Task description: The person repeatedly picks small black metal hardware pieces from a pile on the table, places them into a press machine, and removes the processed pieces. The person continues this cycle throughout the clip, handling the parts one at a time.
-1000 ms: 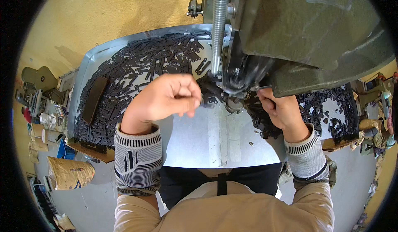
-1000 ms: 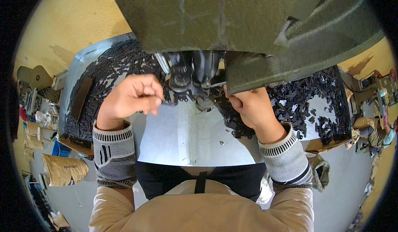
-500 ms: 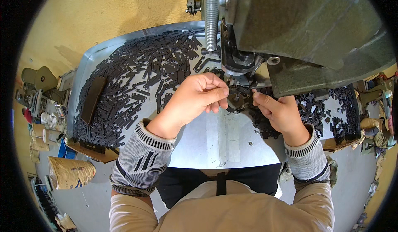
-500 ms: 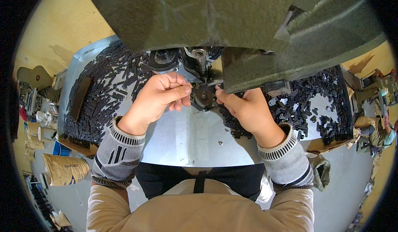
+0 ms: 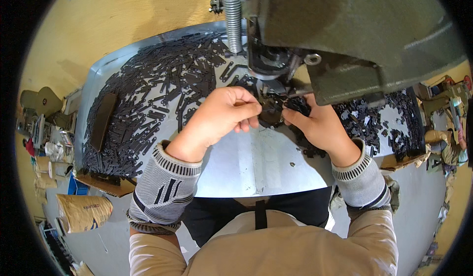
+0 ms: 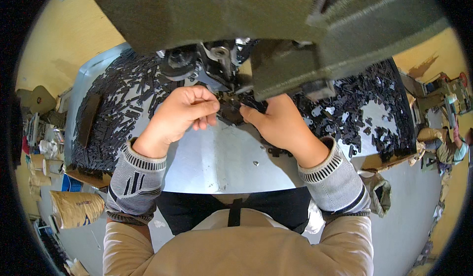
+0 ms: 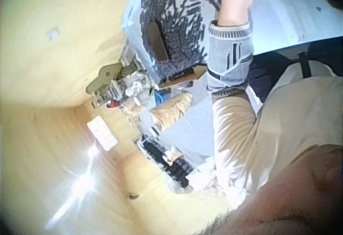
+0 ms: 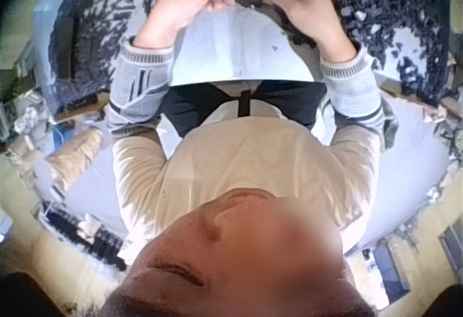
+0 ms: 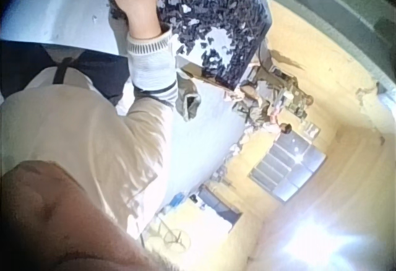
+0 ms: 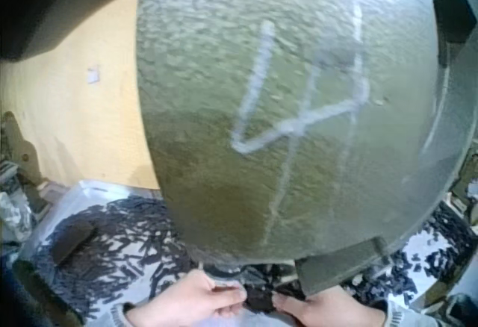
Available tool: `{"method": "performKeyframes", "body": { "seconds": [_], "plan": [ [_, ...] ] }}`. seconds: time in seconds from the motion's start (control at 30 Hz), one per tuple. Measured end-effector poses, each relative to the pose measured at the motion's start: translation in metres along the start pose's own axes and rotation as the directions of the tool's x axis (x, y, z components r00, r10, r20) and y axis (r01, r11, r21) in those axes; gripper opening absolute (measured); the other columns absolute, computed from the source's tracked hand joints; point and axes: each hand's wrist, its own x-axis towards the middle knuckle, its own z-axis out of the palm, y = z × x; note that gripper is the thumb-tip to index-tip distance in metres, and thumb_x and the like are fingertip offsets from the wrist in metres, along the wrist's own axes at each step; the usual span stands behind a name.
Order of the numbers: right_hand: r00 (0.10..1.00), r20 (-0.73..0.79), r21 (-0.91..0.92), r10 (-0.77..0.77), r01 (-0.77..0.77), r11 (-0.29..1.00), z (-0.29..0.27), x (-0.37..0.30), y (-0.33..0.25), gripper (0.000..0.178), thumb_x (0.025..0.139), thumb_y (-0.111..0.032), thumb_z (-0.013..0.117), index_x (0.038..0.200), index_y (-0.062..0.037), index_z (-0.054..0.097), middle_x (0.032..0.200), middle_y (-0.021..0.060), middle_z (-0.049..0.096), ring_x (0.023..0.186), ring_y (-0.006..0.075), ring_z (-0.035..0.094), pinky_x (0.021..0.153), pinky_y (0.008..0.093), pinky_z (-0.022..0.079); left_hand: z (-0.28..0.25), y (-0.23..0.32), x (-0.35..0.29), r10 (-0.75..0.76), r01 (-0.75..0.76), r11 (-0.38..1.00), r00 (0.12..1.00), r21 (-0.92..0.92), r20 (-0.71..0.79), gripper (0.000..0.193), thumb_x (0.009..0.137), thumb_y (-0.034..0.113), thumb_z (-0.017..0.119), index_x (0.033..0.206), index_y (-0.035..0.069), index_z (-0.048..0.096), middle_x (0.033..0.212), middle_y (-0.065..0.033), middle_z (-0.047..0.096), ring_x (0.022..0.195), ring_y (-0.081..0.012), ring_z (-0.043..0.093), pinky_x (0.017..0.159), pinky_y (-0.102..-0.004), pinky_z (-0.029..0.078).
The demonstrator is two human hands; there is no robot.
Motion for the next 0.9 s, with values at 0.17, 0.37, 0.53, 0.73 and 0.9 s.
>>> {"method": "performKeyframes", "body": {
  "seconds": [0.17,0.37,0.53,0.73,0.9],
  "plan": [
    [0.992,0.031,-0.307,-0.119,0.123,0.944,-0.017,0.000,-0.001,0.033,0.086,-0.010,0.069,0.113,0.0046,0.057,0.097,0.0150,0.067,0.081,0.0242,0.063,0.077,0.0340,0.050,-0.005,-0.002,-0.002,-0.033,0.033,0.999,0.999,-0.027,-0.004,0.012,0.089,0.011,0.068,0.092,0.000,0.065,0.073,-0.0068,0.068,0.057,-0.0078,0.059,0.049,-0.0176,0.043],
    [0.984,-0.051,-0.320,-0.170,0.145,0.936,-0.035,-0.034,-0.014,0.024,0.081,-0.014,0.071,0.096,0.0039,0.064,0.085,0.0236,0.065,0.075,0.0389,0.062,0.068,0.0374,0.049,-0.006,-0.006,0.001,-0.015,0.016,0.997,1.000,-0.080,0.012,0.011,0.089,0.010,0.067,0.093,0.000,0.065,0.074,-0.0082,0.068,0.058,-0.0091,0.061,0.051,-0.0188,0.045],
    [0.969,-0.155,-0.545,-0.193,0.079,0.835,-0.009,-0.072,0.000,0.024,0.076,-0.009,0.076,0.098,-0.0011,0.071,0.089,0.0149,0.069,0.073,0.0295,0.066,0.071,0.0346,0.052,-0.006,-0.006,0.002,0.007,-0.007,0.997,1.000,-0.077,0.005,0.010,0.089,0.010,0.067,0.093,0.000,0.066,0.074,-0.0080,0.068,0.058,-0.0091,0.061,0.051,-0.0189,0.046],
    [0.959,-0.145,-0.606,-0.244,0.109,0.788,-0.003,-0.075,0.010,0.023,0.075,-0.008,0.076,0.097,-0.0025,0.071,0.088,0.0144,0.068,0.074,0.0335,0.065,0.066,0.0363,0.053,-0.009,-0.005,-0.001,0.097,-0.095,0.978,0.995,-0.188,0.000,0.010,0.091,0.012,0.066,0.096,0.004,0.064,0.075,-0.0028,0.066,0.063,-0.0073,0.058,0.057,-0.0190,0.045],
    [0.924,-0.122,-0.577,-0.363,0.231,0.784,-0.010,-0.055,0.001,0.021,0.075,-0.008,0.075,0.094,-0.0019,0.069,0.086,0.0137,0.066,0.071,0.0341,0.065,0.062,0.0371,0.053,-0.013,-0.004,-0.003,0.240,-0.263,0.895,0.965,-0.360,-0.106,0.009,0.094,0.013,0.064,0.097,0.005,0.061,0.081,-0.0015,0.064,0.069,-0.0058,0.055,0.061,-0.0181,0.043]
  ]
}}
